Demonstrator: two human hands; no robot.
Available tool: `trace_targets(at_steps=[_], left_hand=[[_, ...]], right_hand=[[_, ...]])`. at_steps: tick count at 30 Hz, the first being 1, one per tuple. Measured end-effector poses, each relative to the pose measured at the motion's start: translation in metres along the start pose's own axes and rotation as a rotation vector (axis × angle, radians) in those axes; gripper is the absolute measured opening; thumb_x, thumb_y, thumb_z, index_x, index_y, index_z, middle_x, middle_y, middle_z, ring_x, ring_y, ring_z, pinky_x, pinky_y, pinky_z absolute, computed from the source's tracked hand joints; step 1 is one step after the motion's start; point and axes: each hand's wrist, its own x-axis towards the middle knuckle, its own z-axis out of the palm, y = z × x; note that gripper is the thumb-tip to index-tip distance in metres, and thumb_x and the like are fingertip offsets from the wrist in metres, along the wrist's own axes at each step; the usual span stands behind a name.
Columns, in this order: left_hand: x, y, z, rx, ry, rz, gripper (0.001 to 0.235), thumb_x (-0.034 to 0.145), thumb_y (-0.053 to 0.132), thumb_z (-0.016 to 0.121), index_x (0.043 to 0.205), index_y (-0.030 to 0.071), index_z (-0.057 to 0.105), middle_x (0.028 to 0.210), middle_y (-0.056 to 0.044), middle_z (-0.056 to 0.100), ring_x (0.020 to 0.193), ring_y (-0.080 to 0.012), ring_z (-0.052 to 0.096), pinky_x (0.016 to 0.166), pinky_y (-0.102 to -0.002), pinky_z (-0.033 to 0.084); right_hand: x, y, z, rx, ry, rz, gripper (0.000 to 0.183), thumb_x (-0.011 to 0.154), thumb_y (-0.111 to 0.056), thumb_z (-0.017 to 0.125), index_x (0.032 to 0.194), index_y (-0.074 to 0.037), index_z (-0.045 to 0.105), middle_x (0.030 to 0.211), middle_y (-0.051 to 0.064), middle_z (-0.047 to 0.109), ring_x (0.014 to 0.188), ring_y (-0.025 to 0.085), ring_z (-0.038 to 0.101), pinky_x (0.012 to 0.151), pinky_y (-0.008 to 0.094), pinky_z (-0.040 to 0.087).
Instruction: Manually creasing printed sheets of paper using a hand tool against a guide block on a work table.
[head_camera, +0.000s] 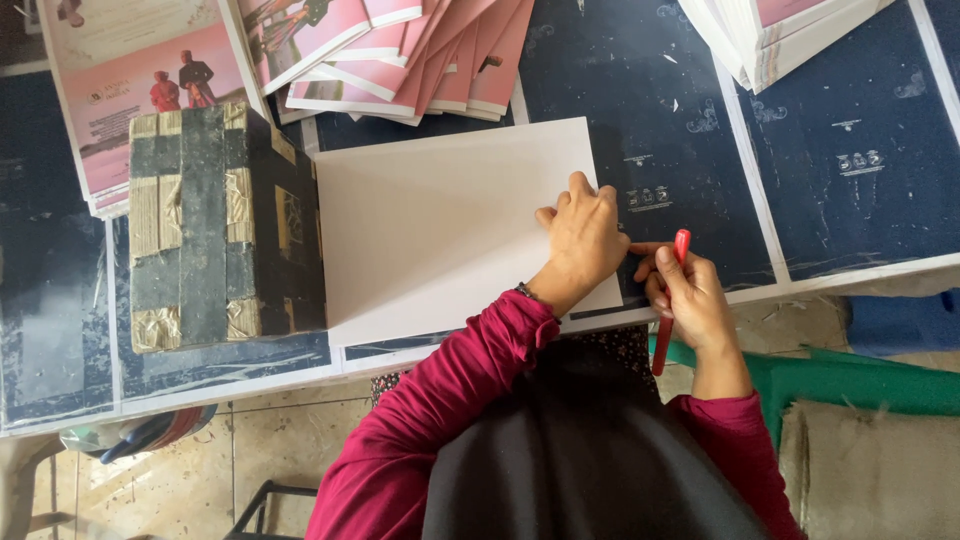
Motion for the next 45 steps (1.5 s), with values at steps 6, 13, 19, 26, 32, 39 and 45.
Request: trace_targets(at_steps=[6, 13, 19, 26, 32, 39, 45], left_hand=[[-0.008, 0.012, -0.003, 0.014, 0.034, -0.046, 0.043, 0.078, 0.009, 0.082, 0.116, 0.004, 0.063, 0.117, -0.014, 0.046, 0.113, -0.0389, 0.058, 0.097, -0.066, 0.034], [-0.004, 0.006, -0.003, -0.052, -0.005, -0.030, 0.052, 0.076, 0.009, 0.082, 0.123, 0.006, 0.060, 0.117, -0.014, 0.047, 0.112, -0.0402, 0.060, 0.095, -0.070, 0.033], [-0.001, 0.005, 0.006, -0.020, 0.013, -0.053, 0.050, 0.077, 0.007, 0.083, 0.118, 0.007, 0.055, 0.117, -0.014, 0.045, 0.113, -0.0383, 0.059, 0.098, -0.068, 0.032], [-0.001, 0.004, 0.002, -0.109, 0.010, -0.091, 0.051, 0.076, 0.004, 0.082, 0.116, 0.006, 0.050, 0.117, -0.016, 0.045, 0.113, -0.0401, 0.058, 0.099, -0.067, 0.030], [-0.003, 0.003, 0.004, -0.119, 0.041, -0.088, 0.049, 0.076, 0.002, 0.082, 0.113, 0.006, 0.051, 0.114, -0.014, 0.045, 0.111, -0.0393, 0.059, 0.100, -0.065, 0.030], [-0.004, 0.011, 0.002, -0.060, 0.046, -0.105, 0.048, 0.081, 0.007, 0.082, 0.115, 0.007, 0.049, 0.115, -0.013, 0.044, 0.112, -0.0397, 0.059, 0.099, -0.066, 0.031], [0.002, 0.022, 0.001, 0.020, 0.007, -0.101, 0.060, 0.077, 0.008, 0.087, 0.122, 0.009, 0.047, 0.122, -0.014, 0.043, 0.114, -0.0404, 0.058, 0.097, -0.066, 0.034]], right_hand=[[-0.003, -0.006, 0.002, 0.001, -0.015, -0.007, 0.046, 0.115, -0.034, 0.047, 0.123, 0.008, 0.064, 0.079, 0.015, 0.058, 0.044, 0.007, 0.037, 0.033, 0.019, 0.033], [-0.005, -0.026, 0.010, -0.036, -0.055, -0.022, 0.047, 0.115, -0.034, 0.044, 0.116, 0.008, 0.065, 0.054, 0.008, 0.040, 0.036, 0.010, 0.027, 0.033, 0.021, 0.027], [-0.004, -0.021, 0.008, -0.015, -0.044, -0.022, 0.046, 0.115, -0.034, 0.046, 0.116, 0.007, 0.066, 0.059, 0.011, 0.047, 0.038, 0.009, 0.032, 0.032, 0.022, 0.031], [-0.003, -0.013, 0.003, -0.016, -0.044, -0.023, 0.048, 0.115, -0.036, 0.045, 0.120, 0.008, 0.065, 0.064, 0.013, 0.052, 0.040, 0.009, 0.035, 0.033, 0.021, 0.032], [-0.004, -0.013, 0.004, -0.018, -0.049, -0.021, 0.048, 0.116, -0.035, 0.043, 0.120, 0.008, 0.063, 0.062, 0.012, 0.049, 0.039, 0.009, 0.033, 0.033, 0.021, 0.030], [-0.005, -0.018, 0.006, -0.035, -0.059, -0.026, 0.050, 0.117, -0.038, 0.042, 0.118, 0.007, 0.064, 0.058, 0.010, 0.046, 0.036, 0.009, 0.030, 0.032, 0.021, 0.028], [-0.004, -0.012, 0.005, -0.007, -0.024, -0.025, 0.050, 0.116, -0.039, 0.045, 0.115, 0.007, 0.064, 0.061, 0.012, 0.048, 0.037, 0.010, 0.031, 0.032, 0.023, 0.028]])
